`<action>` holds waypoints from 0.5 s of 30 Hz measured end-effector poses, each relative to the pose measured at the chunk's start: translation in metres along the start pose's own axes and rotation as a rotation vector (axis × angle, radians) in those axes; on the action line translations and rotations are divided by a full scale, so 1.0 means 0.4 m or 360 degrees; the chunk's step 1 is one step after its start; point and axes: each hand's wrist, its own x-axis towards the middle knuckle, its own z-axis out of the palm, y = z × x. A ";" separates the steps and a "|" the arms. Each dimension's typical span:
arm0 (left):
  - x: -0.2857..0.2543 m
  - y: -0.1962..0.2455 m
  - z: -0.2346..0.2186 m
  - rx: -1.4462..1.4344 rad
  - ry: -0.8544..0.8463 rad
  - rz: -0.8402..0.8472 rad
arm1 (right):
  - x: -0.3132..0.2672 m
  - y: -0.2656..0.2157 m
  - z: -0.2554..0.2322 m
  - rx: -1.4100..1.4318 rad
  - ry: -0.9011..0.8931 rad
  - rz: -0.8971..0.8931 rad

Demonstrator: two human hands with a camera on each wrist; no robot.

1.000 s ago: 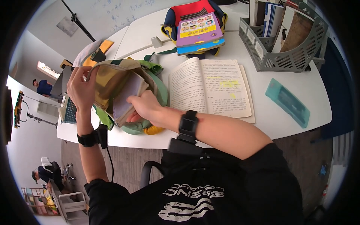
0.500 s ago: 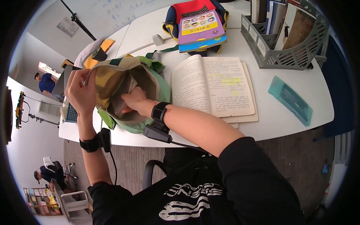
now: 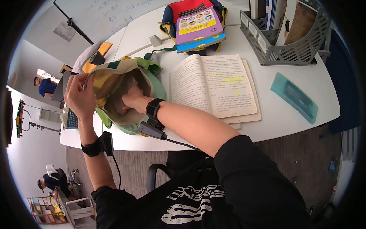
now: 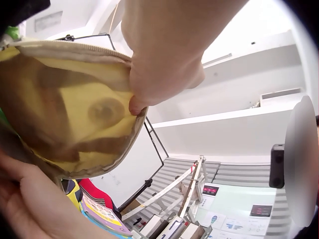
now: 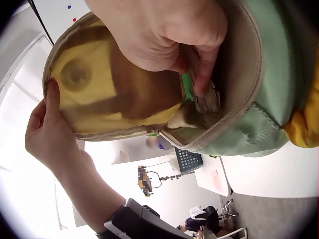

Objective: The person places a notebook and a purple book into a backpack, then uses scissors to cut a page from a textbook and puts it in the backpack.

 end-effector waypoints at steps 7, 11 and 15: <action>-0.006 -0.012 0.020 -0.0007 -0.0083 -0.0109 | 0.013 -0.024 -0.019 -0.0293 -0.0251 0.0086; -0.021 -0.029 0.025 -0.0026 -0.0072 -0.0154 | -0.102 -0.119 -0.071 -0.0596 -0.0353 0.0229; -0.039 -0.040 0.027 -0.0088 -0.0035 -0.0164 | -0.185 -0.175 -0.139 -0.0736 -0.0648 0.0030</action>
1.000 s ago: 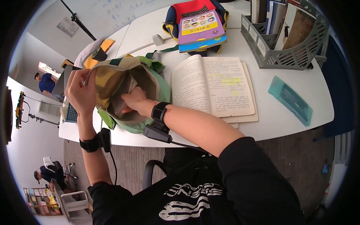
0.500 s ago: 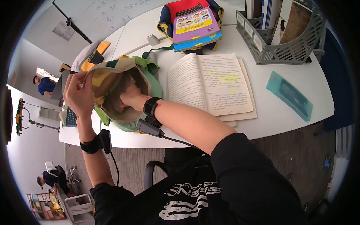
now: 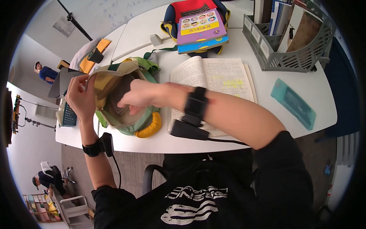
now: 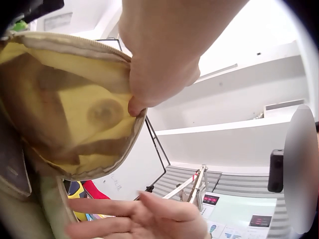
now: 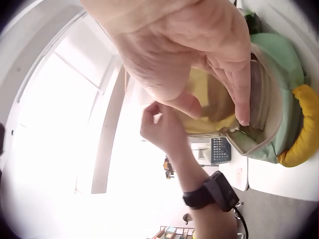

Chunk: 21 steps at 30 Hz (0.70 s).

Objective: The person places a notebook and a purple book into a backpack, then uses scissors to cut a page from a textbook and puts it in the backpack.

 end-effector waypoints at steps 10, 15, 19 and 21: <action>-0.263 -0.028 0.116 -0.0675 -0.1102 -0.0631 | -0.318 0.057 -0.279 0.0391 0.0664 -0.0285; -0.333 -0.032 0.148 -0.0725 -0.1024 -0.0592 | -0.344 0.160 -0.429 0.0675 0.1390 -0.0381; -0.341 -0.032 0.150 -0.0806 -0.0964 -0.0653 | -0.331 0.177 -0.487 0.0722 0.1534 -0.0180; -0.339 -0.029 0.148 -0.0817 -0.0966 -0.0663 | -0.318 0.171 -0.508 0.0674 0.1440 -0.0109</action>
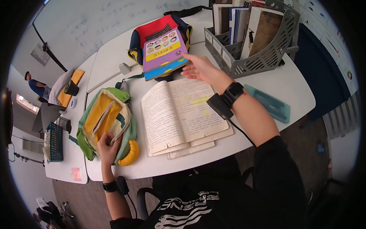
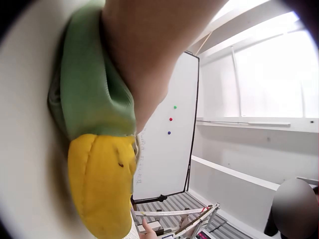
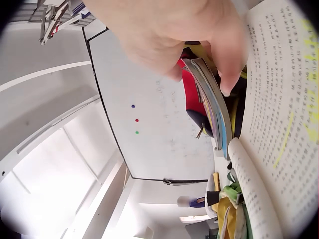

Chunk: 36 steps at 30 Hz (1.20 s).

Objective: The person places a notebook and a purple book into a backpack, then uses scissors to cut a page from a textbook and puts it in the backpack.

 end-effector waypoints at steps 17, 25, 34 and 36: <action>-0.002 -0.025 0.003 -0.0078 0.0010 -0.0008 | 0.040 -0.026 0.042 -0.0261 0.0004 -0.0320; 0.001 -0.021 0.003 -0.0096 -0.0023 -0.0008 | 0.015 0.017 0.047 0.0052 0.0159 -0.0339; 0.001 -0.020 0.002 -0.0047 -0.0007 0.0030 | 0.039 0.019 0.080 0.0013 -0.0057 -0.0105; 0.001 -0.018 0.002 -0.0071 -0.0009 0.0036 | 0.049 0.003 0.090 0.0033 -0.0091 -0.0370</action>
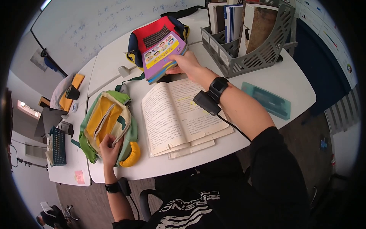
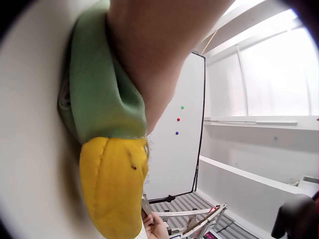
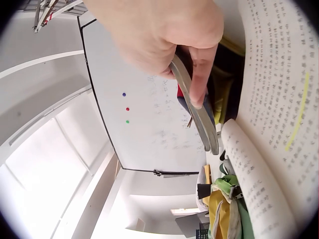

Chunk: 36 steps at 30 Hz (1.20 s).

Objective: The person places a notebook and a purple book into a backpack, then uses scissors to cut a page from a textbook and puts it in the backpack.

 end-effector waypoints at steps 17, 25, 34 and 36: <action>0.023 0.050 -0.068 -0.0087 -0.0114 0.0047 | -0.268 -0.181 0.066 0.0023 -0.0462 -0.0430; 0.053 0.370 0.005 -0.2132 0.0049 -0.0342 | -0.405 -0.171 0.181 -0.0018 -0.0860 -0.0284; 0.019 0.366 0.056 -0.1938 0.0433 -0.0317 | -0.447 -0.123 0.226 -0.0006 -0.0880 0.0129; 0.014 0.354 0.055 -0.1892 0.0412 -0.0261 | -0.449 -0.104 0.227 0.0027 -0.0877 0.0104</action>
